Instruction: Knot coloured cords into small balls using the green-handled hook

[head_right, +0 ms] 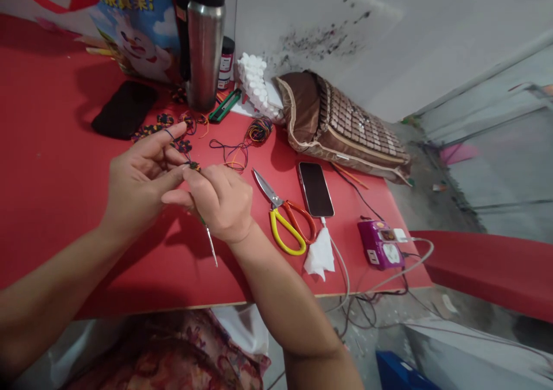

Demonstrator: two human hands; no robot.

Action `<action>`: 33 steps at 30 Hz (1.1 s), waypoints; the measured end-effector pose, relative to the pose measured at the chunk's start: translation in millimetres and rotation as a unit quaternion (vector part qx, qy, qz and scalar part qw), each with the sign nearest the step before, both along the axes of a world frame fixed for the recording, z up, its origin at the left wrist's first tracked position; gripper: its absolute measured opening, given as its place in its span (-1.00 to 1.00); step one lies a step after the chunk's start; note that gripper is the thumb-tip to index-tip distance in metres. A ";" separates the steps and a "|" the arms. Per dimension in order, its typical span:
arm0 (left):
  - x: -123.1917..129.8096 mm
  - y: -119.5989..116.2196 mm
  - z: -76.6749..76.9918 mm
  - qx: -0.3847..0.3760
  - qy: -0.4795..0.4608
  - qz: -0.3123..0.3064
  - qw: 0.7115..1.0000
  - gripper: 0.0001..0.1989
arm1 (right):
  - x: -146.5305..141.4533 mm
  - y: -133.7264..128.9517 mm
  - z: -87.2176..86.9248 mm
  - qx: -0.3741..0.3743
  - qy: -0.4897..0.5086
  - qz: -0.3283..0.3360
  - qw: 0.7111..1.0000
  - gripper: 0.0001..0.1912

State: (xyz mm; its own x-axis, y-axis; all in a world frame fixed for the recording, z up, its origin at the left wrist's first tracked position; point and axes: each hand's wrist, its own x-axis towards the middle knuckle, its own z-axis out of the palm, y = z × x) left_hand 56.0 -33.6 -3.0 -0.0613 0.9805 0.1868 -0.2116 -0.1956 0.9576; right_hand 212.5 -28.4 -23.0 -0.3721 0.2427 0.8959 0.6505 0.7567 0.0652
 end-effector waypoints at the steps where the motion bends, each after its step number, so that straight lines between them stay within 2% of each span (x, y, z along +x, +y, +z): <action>1: -1.0 1.7 -4.5 0.034 0.010 0.002 0.999 -0.56 | 1.3 -2.0 0.6 -0.014 0.006 0.004 1.000 -0.74; 5: -3.7 5.4 -14.8 0.057 0.062 0.014 0.996 -0.55 | 4.3 -5.2 -0.1 -0.056 0.056 0.037 0.996 -0.64; 12: -8.5 6.2 -11.4 0.045 0.090 -0.020 0.995 -0.58 | 3.4 -7.2 2.0 -0.149 0.202 0.100 0.963 -0.64; 15: -11.2 6.7 -9.9 0.051 0.107 -0.047 0.992 -0.61 | 1.8 -10.3 7.6 -0.207 0.269 0.094 0.936 -0.57; 19: -13.2 6.8 -8.2 0.093 0.122 -0.083 0.985 -0.54 | 1.5 -12.7 16.6 -0.272 0.367 0.045 0.888 -0.43; 22: -14.0 6.0 -5.8 0.112 0.134 -0.111 0.978 -0.50 | 4.8 -10.7 20.0 -0.349 0.390 0.054 0.851 -0.39; 24: -14.3 5.4 -4.0 0.108 0.155 -0.120 0.975 -0.53 | 7.2 -9.0 21.1 -0.381 0.385 0.058 0.838 -0.35; 28: -14.1 5.9 -4.5 0.123 0.190 -0.130 0.965 -0.52 | 7.7 -10.6 25.7 -0.398 0.365 0.056 0.840 -0.35; 33: -12.6 6.7 -13.6 0.212 0.247 -0.113 0.939 -0.56 | 3.4 -18.3 32.2 -0.355 0.293 0.046 0.887 -0.43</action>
